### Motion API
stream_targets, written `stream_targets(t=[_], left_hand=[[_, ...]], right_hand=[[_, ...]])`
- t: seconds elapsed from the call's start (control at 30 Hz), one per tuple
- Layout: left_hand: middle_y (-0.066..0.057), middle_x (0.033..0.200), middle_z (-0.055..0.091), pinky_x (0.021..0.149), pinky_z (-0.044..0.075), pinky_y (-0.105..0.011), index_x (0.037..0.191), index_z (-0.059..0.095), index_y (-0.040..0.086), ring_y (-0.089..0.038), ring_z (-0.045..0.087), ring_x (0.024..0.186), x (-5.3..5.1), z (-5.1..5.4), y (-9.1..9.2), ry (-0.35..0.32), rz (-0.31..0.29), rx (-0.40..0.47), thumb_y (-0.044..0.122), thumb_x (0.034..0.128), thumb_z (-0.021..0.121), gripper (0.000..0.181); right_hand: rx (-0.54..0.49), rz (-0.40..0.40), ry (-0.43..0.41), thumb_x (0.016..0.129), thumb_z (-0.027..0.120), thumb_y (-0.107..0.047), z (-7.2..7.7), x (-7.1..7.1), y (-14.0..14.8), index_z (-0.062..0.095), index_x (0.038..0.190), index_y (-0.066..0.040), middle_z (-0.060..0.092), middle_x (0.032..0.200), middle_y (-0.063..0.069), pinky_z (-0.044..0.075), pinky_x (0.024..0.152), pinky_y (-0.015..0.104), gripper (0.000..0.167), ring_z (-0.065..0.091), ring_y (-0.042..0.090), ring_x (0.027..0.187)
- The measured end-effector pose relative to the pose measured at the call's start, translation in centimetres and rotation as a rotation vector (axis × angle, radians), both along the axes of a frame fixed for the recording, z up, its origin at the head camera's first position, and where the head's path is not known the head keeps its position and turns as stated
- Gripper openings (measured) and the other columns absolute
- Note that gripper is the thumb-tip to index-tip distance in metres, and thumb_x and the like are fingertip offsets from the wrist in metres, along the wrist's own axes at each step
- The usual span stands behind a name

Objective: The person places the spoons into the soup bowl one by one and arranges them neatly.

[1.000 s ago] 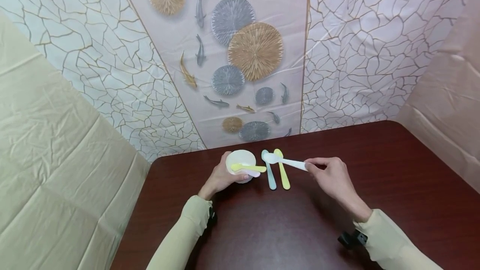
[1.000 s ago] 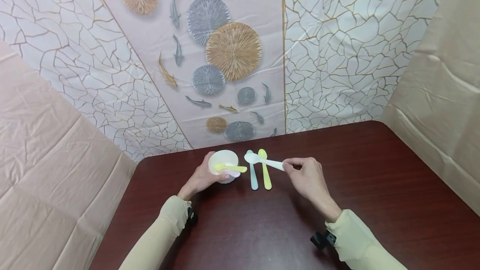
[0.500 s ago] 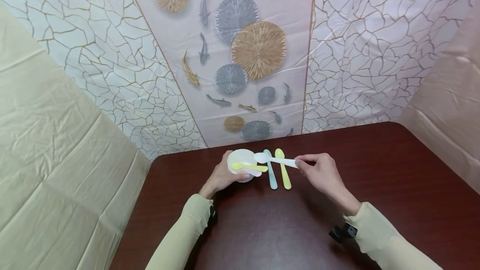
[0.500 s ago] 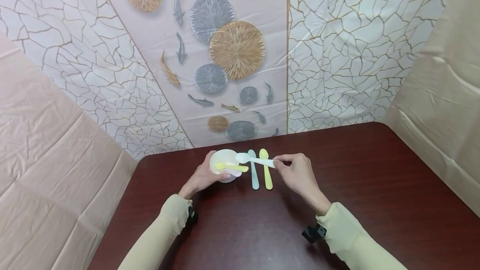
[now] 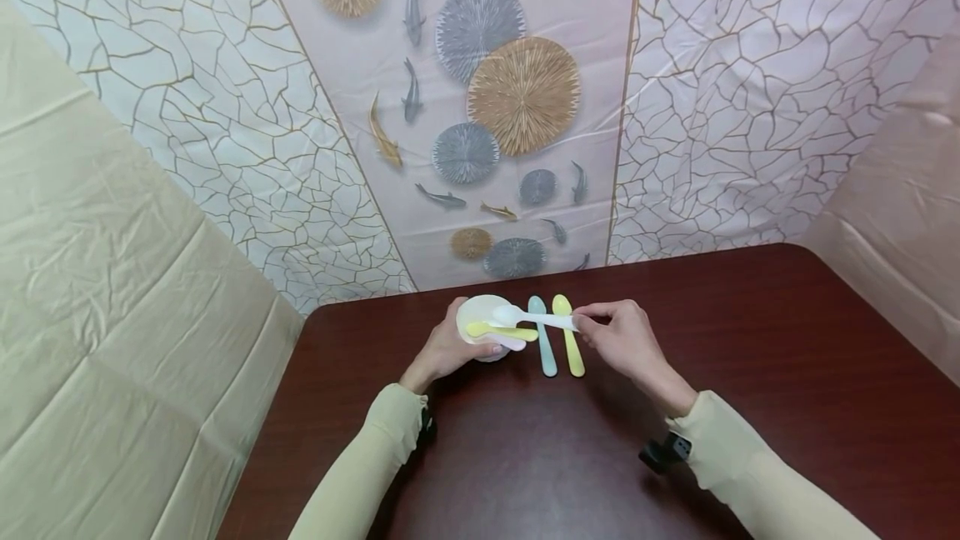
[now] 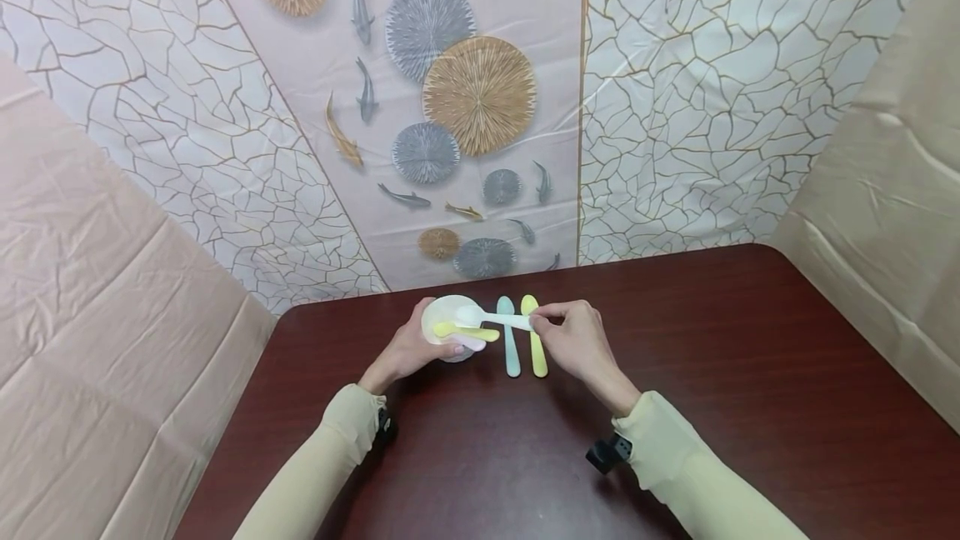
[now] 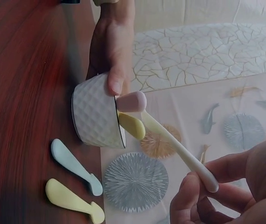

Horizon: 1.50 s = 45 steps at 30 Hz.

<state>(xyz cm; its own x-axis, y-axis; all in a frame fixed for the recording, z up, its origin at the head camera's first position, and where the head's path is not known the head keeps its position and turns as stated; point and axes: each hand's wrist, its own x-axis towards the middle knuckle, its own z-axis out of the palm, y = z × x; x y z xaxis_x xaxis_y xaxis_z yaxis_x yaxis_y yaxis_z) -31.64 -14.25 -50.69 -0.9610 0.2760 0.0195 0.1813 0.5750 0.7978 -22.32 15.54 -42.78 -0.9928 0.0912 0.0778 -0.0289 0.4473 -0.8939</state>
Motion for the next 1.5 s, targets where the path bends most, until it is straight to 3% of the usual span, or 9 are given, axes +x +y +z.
stream_targets(t=[0.43, 0.67, 0.9, 1.13, 1.5], left_hand=[[-0.015, 0.141, 0.068, 0.109, 0.048, -0.046, 0.160, 0.039, 0.017, -0.032, 0.064, 0.125, 0.0, 0.1, 0.1, -0.003, -0.004, 0.005, 0.037, 0.0789, 0.098, 0.103], [-0.013, 0.138, 0.070, 0.108, 0.048, -0.045, 0.159, 0.040, 0.018, -0.030, 0.065, 0.122, -0.1, -0.1, 0.0, 0.005, -0.007, -0.005, 0.038, 0.0786, 0.099, 0.102], [-0.012, 0.136, 0.070, 0.107, 0.049, -0.044, 0.159, 0.039, 0.017, -0.029, 0.065, 0.120, 0.1, -0.1, 0.1, 0.006, -0.011, -0.006, 0.038, 0.0786, 0.098, 0.102], [-0.014, 0.139, 0.070, 0.110, 0.049, -0.046, 0.159, 0.040, 0.016, -0.030, 0.065, 0.123, 0.0, 0.2, 0.1, 0.017, -0.014, 0.010, 0.035, 0.0787, 0.099, 0.101], [-0.014, 0.138, 0.070, 0.111, 0.048, -0.045, 0.161, 0.037, 0.016, -0.030, 0.065, 0.123, -0.1, -0.1, 0.0, 0.004, -0.003, 0.006, 0.037, 0.0788, 0.098, 0.104]], right_hand=[[-0.006, 0.027, -0.014, 0.102, 0.070, -0.012, -0.8, -1.3, -1.2, 0.083, 0.111, 0.000, 0.073, 0.073, 0.003, 0.039, 0.051, 0.024, 0.021, 0.054, 0.008, 0.058], [-0.005, 0.040, -0.027, 0.101, 0.069, -0.011, -1.5, -2.2, -2.0, 0.084, 0.110, 0.000, 0.078, 0.080, 0.009, 0.045, 0.055, 0.024, 0.020, 0.060, 0.008, 0.062], [0.000, 0.033, -0.046, 0.101, 0.069, -0.010, -2.5, -3.1, -2.7, 0.084, 0.108, 0.001, 0.076, 0.076, 0.007, 0.048, 0.058, 0.024, 0.020, 0.062, 0.010, 0.065], [-0.016, 0.048, -0.070, 0.103, 0.069, -0.014, -2.7, -3.7, -3.2, 0.083, 0.116, 0.001, 0.081, 0.093, 0.022, 0.050, 0.061, 0.024, 0.024, 0.064, 0.010, 0.068], [0.011, 0.072, -0.047, 0.102, 0.069, -0.013, -3.6, -4.6, -4.1, 0.083, 0.114, 0.000, 0.080, 0.091, 0.020, 0.046, 0.061, 0.026, 0.022, 0.058, 0.011, 0.064]])
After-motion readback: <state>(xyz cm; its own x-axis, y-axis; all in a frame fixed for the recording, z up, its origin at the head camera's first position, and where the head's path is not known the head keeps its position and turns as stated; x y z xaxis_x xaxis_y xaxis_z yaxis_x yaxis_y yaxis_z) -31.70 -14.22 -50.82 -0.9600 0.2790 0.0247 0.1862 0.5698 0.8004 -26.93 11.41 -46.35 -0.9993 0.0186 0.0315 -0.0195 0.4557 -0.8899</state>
